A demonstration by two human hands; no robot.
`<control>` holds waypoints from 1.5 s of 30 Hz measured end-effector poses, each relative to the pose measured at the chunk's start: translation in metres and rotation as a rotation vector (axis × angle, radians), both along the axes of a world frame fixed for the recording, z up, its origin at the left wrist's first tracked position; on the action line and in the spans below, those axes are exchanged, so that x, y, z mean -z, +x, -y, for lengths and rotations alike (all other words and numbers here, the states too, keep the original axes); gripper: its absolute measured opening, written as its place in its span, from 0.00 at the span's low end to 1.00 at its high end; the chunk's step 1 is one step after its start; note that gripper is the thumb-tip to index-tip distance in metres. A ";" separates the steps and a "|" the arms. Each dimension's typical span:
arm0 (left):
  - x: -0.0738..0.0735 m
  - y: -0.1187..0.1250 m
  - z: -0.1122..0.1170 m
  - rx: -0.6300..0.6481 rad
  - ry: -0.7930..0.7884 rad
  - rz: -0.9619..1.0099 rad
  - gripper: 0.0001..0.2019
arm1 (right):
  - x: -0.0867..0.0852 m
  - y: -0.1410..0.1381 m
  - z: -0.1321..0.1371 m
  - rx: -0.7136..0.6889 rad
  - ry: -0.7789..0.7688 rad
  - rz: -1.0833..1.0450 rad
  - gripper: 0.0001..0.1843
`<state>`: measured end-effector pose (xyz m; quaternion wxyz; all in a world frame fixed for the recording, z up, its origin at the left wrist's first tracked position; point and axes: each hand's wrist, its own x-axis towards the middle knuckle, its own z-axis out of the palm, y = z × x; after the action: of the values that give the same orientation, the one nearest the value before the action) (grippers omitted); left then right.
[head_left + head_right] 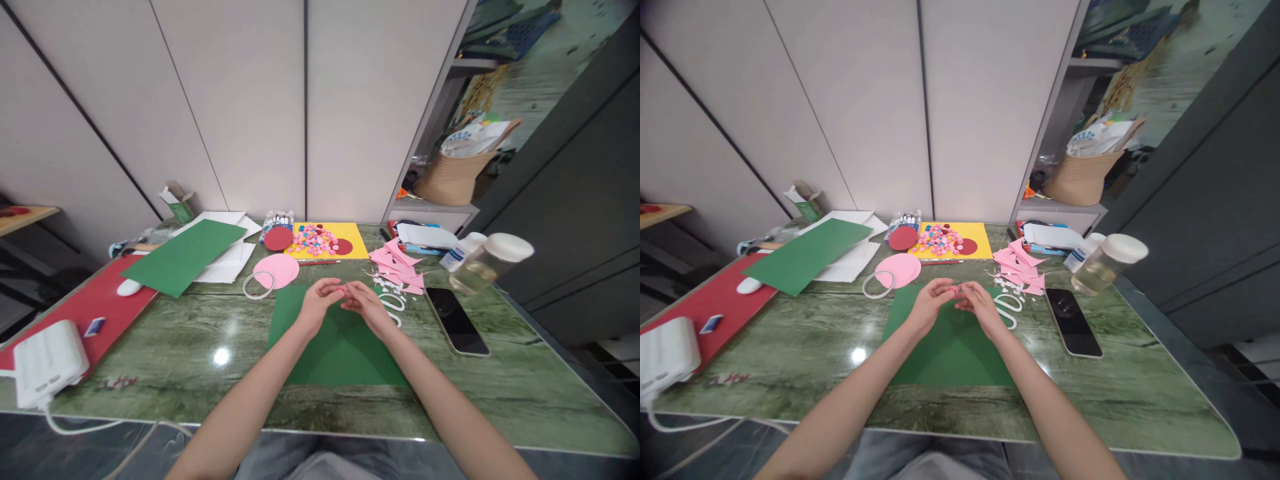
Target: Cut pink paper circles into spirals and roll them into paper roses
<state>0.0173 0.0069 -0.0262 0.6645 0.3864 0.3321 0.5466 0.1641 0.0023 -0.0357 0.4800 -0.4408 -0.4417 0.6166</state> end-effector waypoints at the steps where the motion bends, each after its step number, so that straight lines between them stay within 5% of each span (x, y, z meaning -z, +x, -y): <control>1: -0.001 0.000 0.000 0.001 0.016 -0.016 0.17 | 0.000 0.000 0.000 0.001 -0.001 0.000 0.16; 12: -0.007 -0.004 0.000 0.016 0.106 -0.104 0.21 | 0.003 -0.001 -0.001 -0.007 -0.004 0.010 0.16; 19: -0.001 -0.003 -0.001 -0.001 0.040 -0.067 0.11 | 0.000 0.000 0.000 -0.005 -0.001 0.021 0.16; 30: 0.004 -0.006 -0.004 -0.013 -0.023 -0.082 0.14 | 0.001 0.001 -0.002 -0.004 -0.005 0.035 0.17; 45: -0.001 -0.006 -0.005 -0.097 0.128 -0.153 0.14 | 0.002 0.001 -0.001 -0.011 -0.009 0.047 0.19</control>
<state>0.0108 0.0120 -0.0253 0.5838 0.4523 0.3646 0.5672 0.1650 0.0035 -0.0374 0.4641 -0.4548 -0.4525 0.6108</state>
